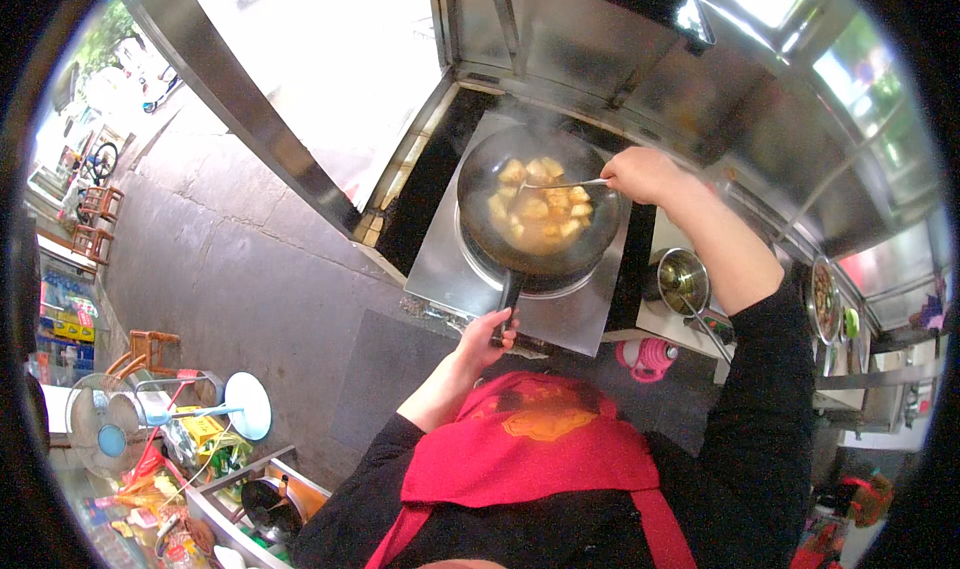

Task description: The person stir-fries cubed tofu in a wok, adds a dark sauce and water, and continues to stir the mixture until it simmers. The person uses a spatula to mix the ingredients and a ladle to add liquids.

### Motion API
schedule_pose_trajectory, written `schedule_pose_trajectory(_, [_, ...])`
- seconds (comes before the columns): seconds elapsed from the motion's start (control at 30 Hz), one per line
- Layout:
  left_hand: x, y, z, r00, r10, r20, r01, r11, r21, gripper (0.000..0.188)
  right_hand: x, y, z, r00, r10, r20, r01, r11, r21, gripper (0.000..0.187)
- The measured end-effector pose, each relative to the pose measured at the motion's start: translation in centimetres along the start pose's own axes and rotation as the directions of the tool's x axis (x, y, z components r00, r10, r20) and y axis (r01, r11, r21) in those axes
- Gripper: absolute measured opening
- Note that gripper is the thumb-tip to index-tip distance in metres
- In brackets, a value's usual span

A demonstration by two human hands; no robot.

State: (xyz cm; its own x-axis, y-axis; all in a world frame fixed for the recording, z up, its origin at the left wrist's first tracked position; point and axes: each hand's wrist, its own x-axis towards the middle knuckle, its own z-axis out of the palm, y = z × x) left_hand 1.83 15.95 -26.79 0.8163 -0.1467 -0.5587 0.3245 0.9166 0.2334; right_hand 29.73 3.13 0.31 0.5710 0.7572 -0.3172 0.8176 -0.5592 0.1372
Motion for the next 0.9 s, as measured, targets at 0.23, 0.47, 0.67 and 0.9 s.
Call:
schedule_pose_trajectory(0.23, [0.0, 0.0, 0.2, 1.000, -0.014, -0.015, 0.014, 1.000, -0.022, 0.018, 0.0, 1.4, -0.8, 0.990, 0.007, -0.138, -0.014, 0.999, -0.051, 0.021])
schedule_pose_trajectory(0.47, [-0.2, 0.0, 0.7, 1.000, -0.010, -0.029, 0.010, 1.000, -0.009, 0.018, 0.7, 3.4, 2.6, 0.991, 0.029, -0.129, -0.023, 0.999, 0.049, 0.022])
schedule_pose_trajectory(0.67, [-0.6, 0.3, 1.3, 0.997, -0.005, -0.071, 0.004, 1.000, -0.006, 0.017, 0.9, 4.5, 4.0, 0.990, -0.010, -0.139, 0.020, 0.997, 0.071, 0.024])
schedule_pose_trajectory(0.9, [-1.0, 0.4, 1.9, 0.995, -0.005, -0.098, 0.007, 1.000, 0.024, 0.018, 1.3, 3.7, 3.8, 0.998, -0.034, -0.059, 0.037, 0.998, 0.054, 0.022])
